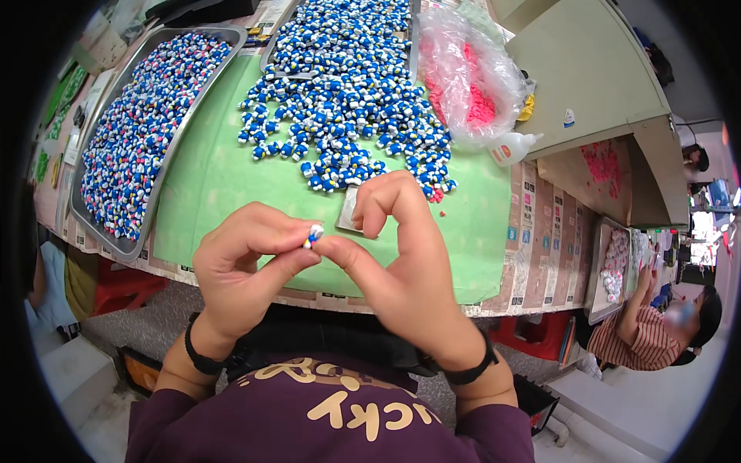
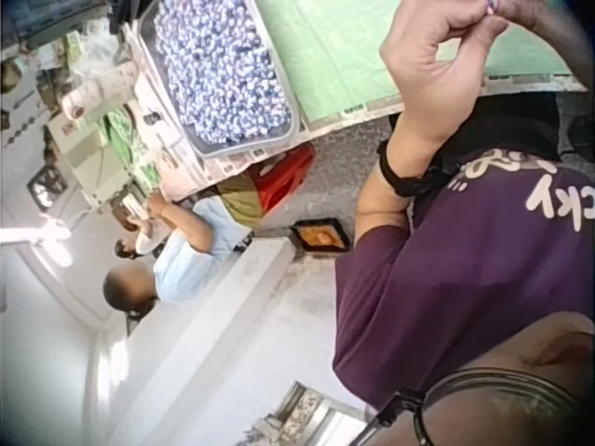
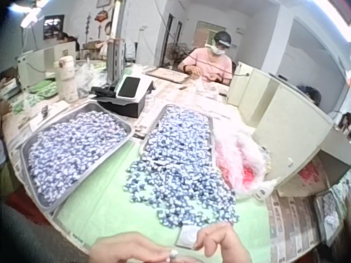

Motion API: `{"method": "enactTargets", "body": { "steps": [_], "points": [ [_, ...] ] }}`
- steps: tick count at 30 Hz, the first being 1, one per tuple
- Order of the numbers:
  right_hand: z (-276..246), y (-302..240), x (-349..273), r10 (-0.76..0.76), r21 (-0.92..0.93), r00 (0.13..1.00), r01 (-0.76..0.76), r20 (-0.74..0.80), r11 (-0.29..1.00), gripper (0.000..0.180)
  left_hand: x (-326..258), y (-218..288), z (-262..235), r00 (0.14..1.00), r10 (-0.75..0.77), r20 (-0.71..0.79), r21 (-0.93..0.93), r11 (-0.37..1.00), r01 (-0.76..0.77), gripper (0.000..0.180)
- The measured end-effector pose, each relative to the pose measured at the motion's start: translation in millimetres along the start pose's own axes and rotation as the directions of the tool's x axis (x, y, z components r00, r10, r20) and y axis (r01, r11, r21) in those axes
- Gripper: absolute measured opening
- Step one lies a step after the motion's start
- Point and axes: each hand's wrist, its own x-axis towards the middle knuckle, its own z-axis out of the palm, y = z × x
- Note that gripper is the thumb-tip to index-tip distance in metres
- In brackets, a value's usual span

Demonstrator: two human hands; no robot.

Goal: The person assembles small blue and white capsule candies by hand. They pick up a capsule half and a small pink bead, insert the bead into the capsule, and place the finished item on a green mat. The person repeats this process continuously, occasionally adjusting the pile of capsules on the table.

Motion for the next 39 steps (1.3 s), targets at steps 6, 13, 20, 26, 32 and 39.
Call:
{"method": "enactTargets", "body": {
  "steps": [6,13,20,26,32,39],
  "points": [
    [-65,23,-8,0.133,-0.049,0.971,-0.146,-0.196,0.988,0.025,-9,-8,-88,0.911,0.118,-0.396,0.322,0.947,0.017,0.016],
    [-77,58,-34,0.215,-0.419,0.977,-0.197,-0.005,0.886,0.014,-19,-14,-166,0.828,0.107,-0.551,0.738,0.525,0.423,0.023],
    [-59,56,-25,0.145,-0.608,0.987,-0.073,0.07,0.79,0.015,23,-25,-38,0.998,-0.064,0.01,0.62,0.783,0.044,0.029],
    [-49,53,-20,0.184,-0.688,0.981,-0.094,0.058,0.719,0.014,29,-45,-4,0.983,-0.105,0.153,0.718,0.695,-0.038,0.021],
    [-52,49,-23,0.144,-0.585,0.986,-0.069,0.083,0.808,0.018,29,-46,-1,0.976,-0.149,0.16,0.725,0.688,-0.014,0.017],
    [-47,52,-36,0.107,-0.528,0.99,-0.045,0.089,0.848,0.019,23,-41,-14,0.98,-0.136,0.145,0.665,0.746,0.005,0.012]
  ]
}}
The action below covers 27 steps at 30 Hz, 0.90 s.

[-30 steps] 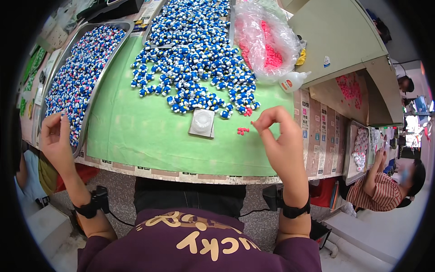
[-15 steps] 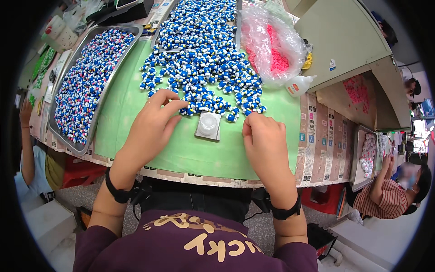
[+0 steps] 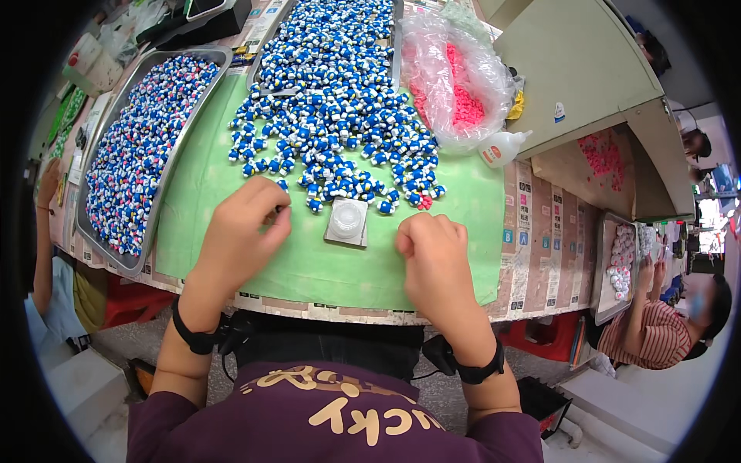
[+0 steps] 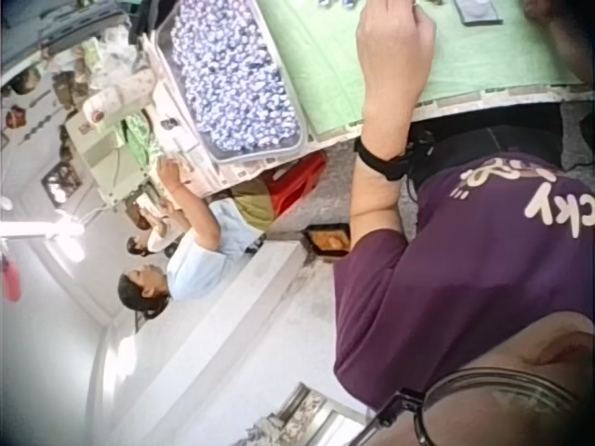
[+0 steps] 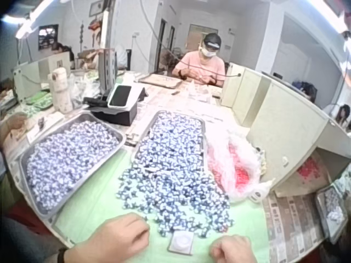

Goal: The person assembles small blue and white capsule candies by hand. They pick up a capsule half and a small pink bead, insert the bead into the capsule, and place the finished item on a green mat. The person repeats this process continuously, occasionally adjusting the pile of capsules on the table.

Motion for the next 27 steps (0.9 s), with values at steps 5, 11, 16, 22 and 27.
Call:
{"method": "enactTargets", "body": {
  "steps": [5,11,16,22,27],
  "points": [
    [-8,-31,5,0.152,0.599,0.988,-0.134,0.021,0.789,0.025,-7,22,-18,0.984,-0.161,0.077,-0.57,0.802,0.176,0.012],
    [-12,-56,12,-0.175,0.425,0.983,0.182,-0.056,0.887,0.029,-12,53,-7,0.906,-0.126,0.404,-0.875,0.236,0.423,0.007],
    [-4,-60,6,-0.205,0.341,0.966,0.247,-0.156,0.907,0.028,-16,50,3,0.918,-0.124,0.377,-0.902,0.175,0.394,0.007],
    [6,-62,13,-0.174,0.348,0.976,0.209,-0.131,0.914,0.026,-21,46,10,0.924,-0.205,0.322,-0.921,0.157,0.356,0.008],
    [-4,-34,55,-0.123,0.281,0.991,0.106,0.044,0.954,0.02,-24,34,-3,0.91,-0.343,0.232,-0.893,0.295,0.339,0.015]
  ]
}}
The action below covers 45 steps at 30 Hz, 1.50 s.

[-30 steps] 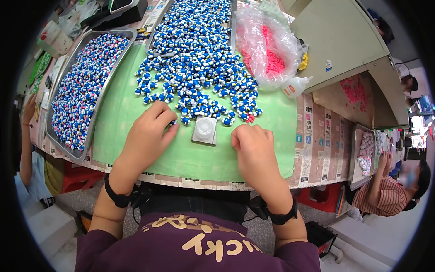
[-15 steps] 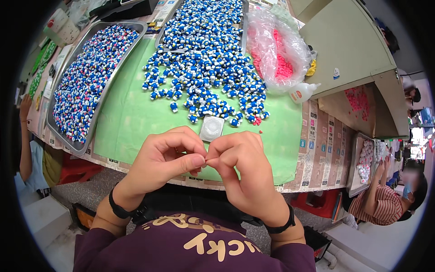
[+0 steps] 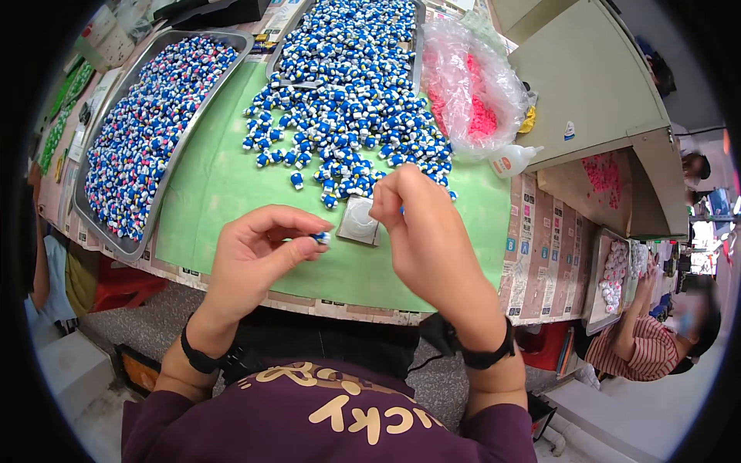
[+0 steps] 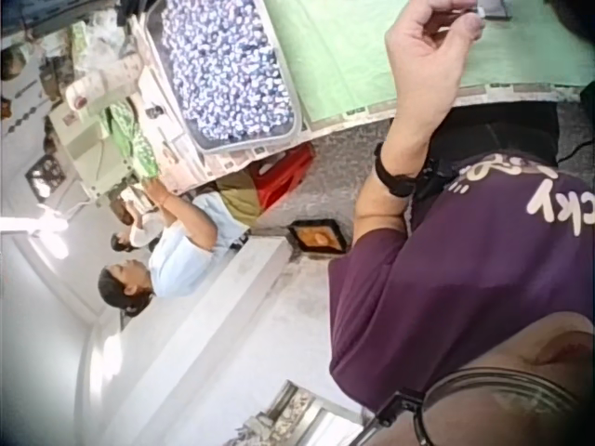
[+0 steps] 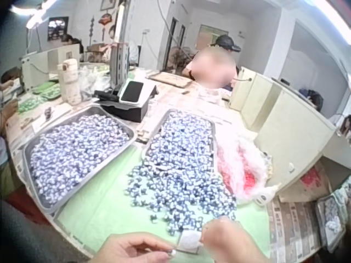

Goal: The person assembles small blue and white capsule candies by hand. They pick up a capsule half and a small pink bead, insert the bead into the capsule, and place the finished item on a green mat. The person repeats this process continuously, occasionally adjusting the pile of capsules on the table.

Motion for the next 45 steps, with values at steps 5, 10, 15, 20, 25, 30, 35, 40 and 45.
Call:
{"method": "enactTargets", "body": {
  "steps": [5,10,15,20,25,30,35,40,45],
  "points": [
    [2,1,13,0.01,-0.249,0.994,0.016,0.105,0.968,0.021,-7,6,-23,0.996,0.012,-0.085,0.084,0.996,-0.005,0.022],
    [2,-7,11,-0.002,-0.282,0.996,0.027,0.089,0.959,0.016,-6,3,-29,0.991,0.075,-0.114,0.019,0.997,-0.073,0.022],
    [-1,-29,1,0.031,0.115,0.999,-0.028,-0.019,0.993,0.022,-1,9,-9,0.997,0.029,-0.068,-0.095,0.995,-0.035,0.022],
    [6,-46,-5,0.026,0.287,0.997,-0.006,-0.067,0.958,0.031,3,7,11,0.996,0.091,-0.017,-0.242,0.966,-0.093,0.02],
    [17,-46,-11,-0.001,0.193,0.985,0.036,-0.175,0.981,0.025,1,5,15,0.991,0.133,-0.023,-0.221,0.966,-0.135,0.021],
    [28,-43,-16,-0.066,0.079,0.969,0.087,-0.238,0.993,0.026,-4,2,21,0.956,0.288,-0.053,-0.027,0.957,-0.29,0.019],
    [22,-32,-20,0.145,0.394,0.98,-0.082,-0.135,0.916,0.033,1,4,6,0.851,0.511,0.122,0.324,0.79,-0.52,0.023],
    [-21,-2,-30,0.218,0.333,0.94,-0.123,-0.264,0.935,0.028,-6,22,-48,0.758,0.651,-0.032,0.54,0.65,-0.535,0.02],
    [-45,42,-53,0.259,-0.09,0.934,-0.288,-0.245,0.953,0.012,-19,52,-152,0.654,0.694,-0.299,0.897,0.438,-0.055,0.012]
  ]
}}
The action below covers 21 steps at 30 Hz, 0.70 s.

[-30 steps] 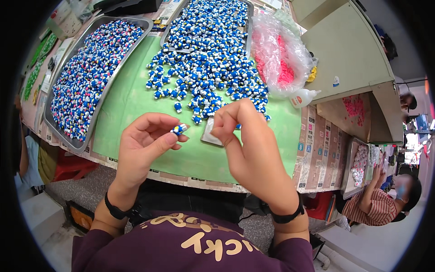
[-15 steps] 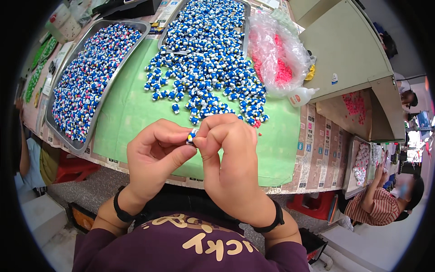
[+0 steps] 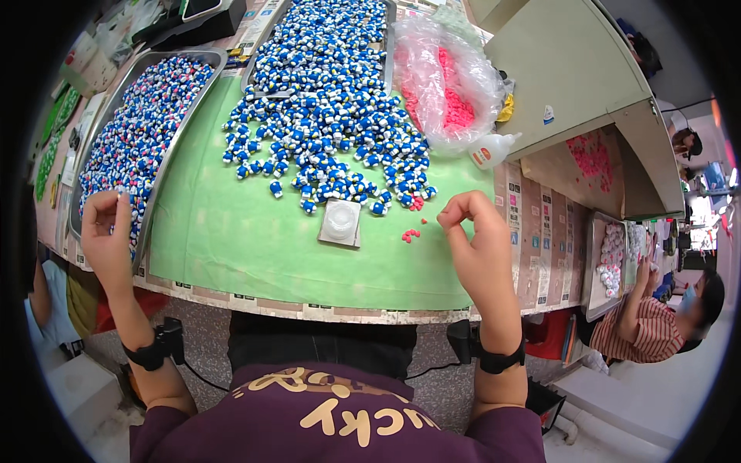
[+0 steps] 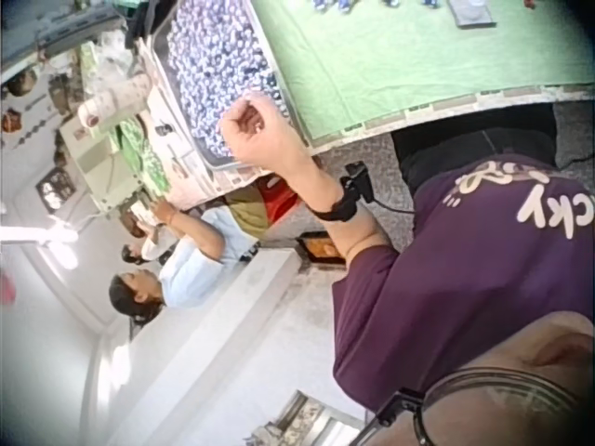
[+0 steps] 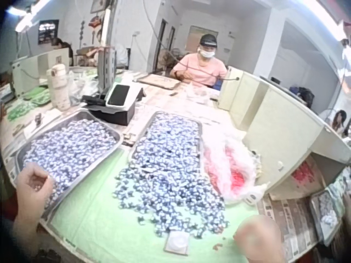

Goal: The person assembles small blue and white capsule candies by hand. They pick up a capsule half and a small pink bead, insert the bead into the capsule, and place the finished item on a green mat. The person repeats this process continuously, occasionally adjusting the pile of capsules on the table.

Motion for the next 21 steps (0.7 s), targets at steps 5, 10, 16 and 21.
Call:
{"method": "enactTargets", "body": {
  "steps": [5,10,16,21],
  "points": [
    [14,9,-6,-0.038,-0.059,0.999,0.039,0.029,0.997,0.015,4,34,25,1.0,0.01,0.001,0.182,0.983,-0.01,0.017],
    [24,7,-1,0.002,-0.143,0.998,0.008,0.069,0.99,0.015,-27,83,95,0.794,0.349,0.498,-0.199,0.937,-0.287,0.022],
    [22,9,-12,0.077,-0.084,0.995,-0.071,0.067,0.994,0.014,-47,101,130,0.69,0.404,0.6,-0.174,0.908,-0.381,0.02],
    [20,28,-21,0.102,-0.079,0.991,-0.095,0.087,0.992,0.017,-49,101,130,0.686,0.39,0.615,-0.142,0.91,-0.39,0.016]
  ]
}}
